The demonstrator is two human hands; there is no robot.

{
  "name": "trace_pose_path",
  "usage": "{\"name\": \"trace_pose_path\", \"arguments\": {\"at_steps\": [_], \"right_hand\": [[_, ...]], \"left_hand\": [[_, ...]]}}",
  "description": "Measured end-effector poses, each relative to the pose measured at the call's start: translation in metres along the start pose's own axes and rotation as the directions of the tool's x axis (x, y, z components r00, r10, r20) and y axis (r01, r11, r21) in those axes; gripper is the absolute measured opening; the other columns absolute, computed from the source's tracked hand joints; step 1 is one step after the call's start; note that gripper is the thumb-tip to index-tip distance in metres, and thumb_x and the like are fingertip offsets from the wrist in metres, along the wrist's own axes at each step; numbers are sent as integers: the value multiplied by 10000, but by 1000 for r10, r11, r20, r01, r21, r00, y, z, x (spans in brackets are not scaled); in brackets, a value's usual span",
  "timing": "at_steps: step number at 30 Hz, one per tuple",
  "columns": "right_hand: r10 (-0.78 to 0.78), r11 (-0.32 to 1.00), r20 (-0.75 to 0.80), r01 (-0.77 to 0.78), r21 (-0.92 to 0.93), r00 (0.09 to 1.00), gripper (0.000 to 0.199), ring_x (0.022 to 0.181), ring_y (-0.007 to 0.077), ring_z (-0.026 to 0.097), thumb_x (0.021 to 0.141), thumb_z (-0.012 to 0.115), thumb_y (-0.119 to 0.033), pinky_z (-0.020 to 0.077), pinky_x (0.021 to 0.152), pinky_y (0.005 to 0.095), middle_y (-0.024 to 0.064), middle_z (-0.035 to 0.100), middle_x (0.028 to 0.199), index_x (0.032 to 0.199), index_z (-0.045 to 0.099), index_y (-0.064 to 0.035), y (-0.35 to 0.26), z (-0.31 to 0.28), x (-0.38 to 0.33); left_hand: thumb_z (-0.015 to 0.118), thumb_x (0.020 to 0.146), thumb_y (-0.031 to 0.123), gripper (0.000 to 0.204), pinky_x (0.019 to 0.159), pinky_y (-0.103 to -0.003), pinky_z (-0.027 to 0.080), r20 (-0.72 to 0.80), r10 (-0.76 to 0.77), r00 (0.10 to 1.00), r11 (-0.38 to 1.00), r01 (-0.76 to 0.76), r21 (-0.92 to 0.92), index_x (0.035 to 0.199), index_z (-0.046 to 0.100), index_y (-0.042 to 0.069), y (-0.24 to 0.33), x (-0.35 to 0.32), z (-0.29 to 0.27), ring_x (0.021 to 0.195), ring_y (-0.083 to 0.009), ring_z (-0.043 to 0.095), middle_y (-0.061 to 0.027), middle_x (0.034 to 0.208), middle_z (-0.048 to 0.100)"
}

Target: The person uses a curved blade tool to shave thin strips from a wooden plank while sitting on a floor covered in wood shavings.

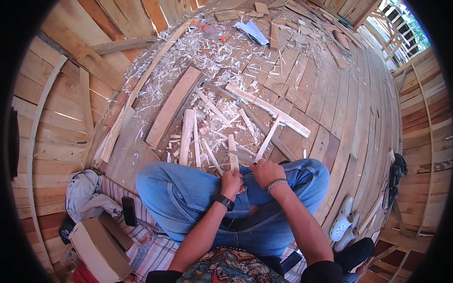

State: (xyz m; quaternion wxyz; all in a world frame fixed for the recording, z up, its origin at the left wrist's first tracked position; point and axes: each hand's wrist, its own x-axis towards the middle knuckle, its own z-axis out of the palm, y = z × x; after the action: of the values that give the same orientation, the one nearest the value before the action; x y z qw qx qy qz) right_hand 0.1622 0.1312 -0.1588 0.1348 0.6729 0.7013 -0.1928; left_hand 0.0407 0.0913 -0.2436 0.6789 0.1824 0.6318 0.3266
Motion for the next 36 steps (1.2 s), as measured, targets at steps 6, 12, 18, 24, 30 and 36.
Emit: {"name": "trace_pose_path", "arguments": {"at_steps": [6,12,18,24,30,36], "right_hand": [[-40,996,48,43,-72,998,451,784,330,667,909,466,-422,532,690,425,165,675,863,841,668,-25,-7,1,-1],[-42,997,67,46,-67,997,454,786,333,667,911,457,-423,533,691,420,169,675,850,852,675,-30,-3,4,4],[-23,998,23,24,-65,999,455,773,336,669,909,457,-428,534,680,419,168,674,812,851,675,-33,-2,9,3],[-43,996,15,44,-78,999,423,743,343,663,902,476,-423,529,670,433,176,667,786,836,647,-41,-3,11,4],[-30,996,-33,27,-88,999,376,744,305,675,895,513,-396,541,647,396,151,676,814,852,641,-45,-9,21,4],[86,995,-65,-89,-35,994,346,729,306,679,895,522,-374,547,630,395,148,675,759,861,609,-42,-16,28,6]], "left_hand": [[387,973,275,333,295,-281,361,-2,12,1000,1000,-12,3,826,488,-6,-4,3,0,328,-159,452,-52,530,459],[384,974,274,333,292,-280,358,-6,11,1000,1000,-11,4,830,488,-8,2,0,1,328,-158,451,-49,529,455],[378,976,277,334,295,-275,359,17,-8,1000,1000,8,-1,840,486,-8,-1,3,0,332,-155,447,-49,532,453],[386,973,283,323,297,-277,362,10,-11,1000,1000,11,8,852,487,2,-1,2,0,338,-153,450,-49,535,455],[392,969,281,331,297,-282,362,-2,-3,1000,1000,3,23,831,495,-2,-1,2,1,331,-156,444,-54,536,462],[397,961,271,333,298,-287,358,15,-12,1000,1000,12,-10,810,500,-8,-3,7,-2,329,-162,442,-57,526,460]]}}
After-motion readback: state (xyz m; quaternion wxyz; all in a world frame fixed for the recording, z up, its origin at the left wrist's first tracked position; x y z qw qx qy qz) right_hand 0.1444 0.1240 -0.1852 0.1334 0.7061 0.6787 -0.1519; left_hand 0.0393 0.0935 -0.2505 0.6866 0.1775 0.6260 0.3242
